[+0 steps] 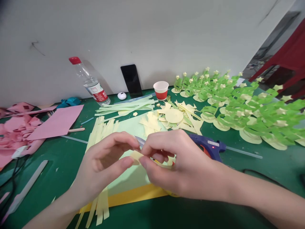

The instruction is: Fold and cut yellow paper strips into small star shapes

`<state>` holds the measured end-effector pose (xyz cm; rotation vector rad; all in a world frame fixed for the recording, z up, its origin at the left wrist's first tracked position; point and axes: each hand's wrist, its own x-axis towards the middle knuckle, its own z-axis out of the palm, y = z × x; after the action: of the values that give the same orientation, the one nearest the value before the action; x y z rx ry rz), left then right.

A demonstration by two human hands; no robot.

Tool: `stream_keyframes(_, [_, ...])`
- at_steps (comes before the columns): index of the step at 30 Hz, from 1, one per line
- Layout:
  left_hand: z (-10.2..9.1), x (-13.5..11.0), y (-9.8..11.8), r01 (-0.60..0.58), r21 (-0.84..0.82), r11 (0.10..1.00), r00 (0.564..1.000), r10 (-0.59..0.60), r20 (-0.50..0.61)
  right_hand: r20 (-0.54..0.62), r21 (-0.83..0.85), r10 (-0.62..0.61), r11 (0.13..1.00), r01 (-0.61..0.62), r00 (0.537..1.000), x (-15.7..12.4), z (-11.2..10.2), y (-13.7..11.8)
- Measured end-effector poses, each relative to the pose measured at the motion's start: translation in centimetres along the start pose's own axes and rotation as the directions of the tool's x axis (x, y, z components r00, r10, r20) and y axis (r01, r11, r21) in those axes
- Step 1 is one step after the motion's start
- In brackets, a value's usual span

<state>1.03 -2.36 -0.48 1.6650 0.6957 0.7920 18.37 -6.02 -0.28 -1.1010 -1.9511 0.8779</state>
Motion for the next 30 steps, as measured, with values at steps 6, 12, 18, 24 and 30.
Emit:
stream_keyframes(6, [0.11,-0.28,0.15,0.002,-0.046,0.999,0.998,-0.004,-0.057,0.025,-0.106,-0.101,0.989,0.103,0.995,-0.31,-0.05,-0.16])
stream_keyframes(12, [-0.02,-0.40,0.38,-0.030,0.088,0.996,0.996,0.037,-0.078,0.030,-0.115,-0.126,0.985,0.128,0.992,-0.18,-0.13,-0.09])
stream_keyframes(18, [-0.15,-0.23,0.48,-0.042,0.113,0.993,0.998,0.047,-0.046,0.028,-0.155,-0.139,0.978,0.142,0.990,-0.26,-0.16,-0.04])
stream_keyframes(24, [-0.21,-0.30,0.31,0.052,0.075,0.996,0.998,-0.055,0.029,0.042,-0.205,-0.179,0.961,0.184,0.983,-0.33,0.00,0.09])
stream_keyframes(30, [-0.12,-0.01,0.16,0.139,0.009,0.990,0.990,-0.139,0.035,0.051,-0.201,-0.147,0.967,0.155,0.988,-0.39,-0.06,0.16])
